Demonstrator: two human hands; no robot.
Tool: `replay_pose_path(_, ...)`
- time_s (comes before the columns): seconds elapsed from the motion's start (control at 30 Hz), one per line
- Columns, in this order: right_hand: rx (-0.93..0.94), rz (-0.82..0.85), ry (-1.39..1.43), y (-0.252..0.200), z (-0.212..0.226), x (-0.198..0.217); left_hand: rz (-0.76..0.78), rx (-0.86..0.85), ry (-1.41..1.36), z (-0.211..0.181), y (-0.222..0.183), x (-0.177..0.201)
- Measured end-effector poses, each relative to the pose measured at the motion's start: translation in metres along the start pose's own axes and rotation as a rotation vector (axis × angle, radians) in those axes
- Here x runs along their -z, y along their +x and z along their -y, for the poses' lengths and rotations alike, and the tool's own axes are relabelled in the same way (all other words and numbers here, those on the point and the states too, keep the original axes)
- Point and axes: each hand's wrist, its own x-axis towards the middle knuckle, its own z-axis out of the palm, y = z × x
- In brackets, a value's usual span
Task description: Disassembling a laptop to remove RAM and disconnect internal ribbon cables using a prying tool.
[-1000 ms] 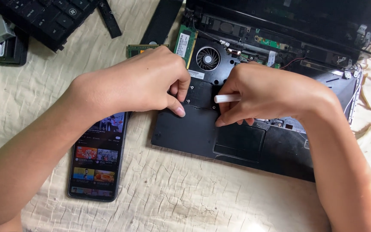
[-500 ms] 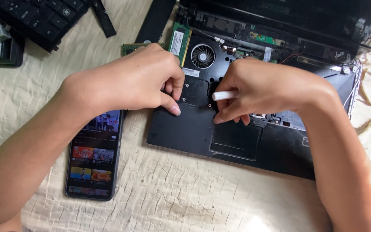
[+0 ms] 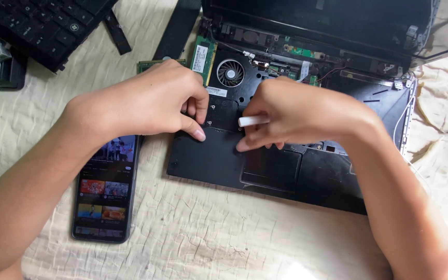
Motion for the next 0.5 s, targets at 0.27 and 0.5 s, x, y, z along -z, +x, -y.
replay_pose_path(0.27,0.055,-0.283,-0.039,-0.033,-0.019,0.006,0.025,0.058,-0.024,-0.007,-0.005,0.005)
replay_pose_path(0.5,-0.024,-0.199,-0.190,-0.015,0.000,-0.018,0.011,0.090,0.009,-0.008,-0.004,0.003)
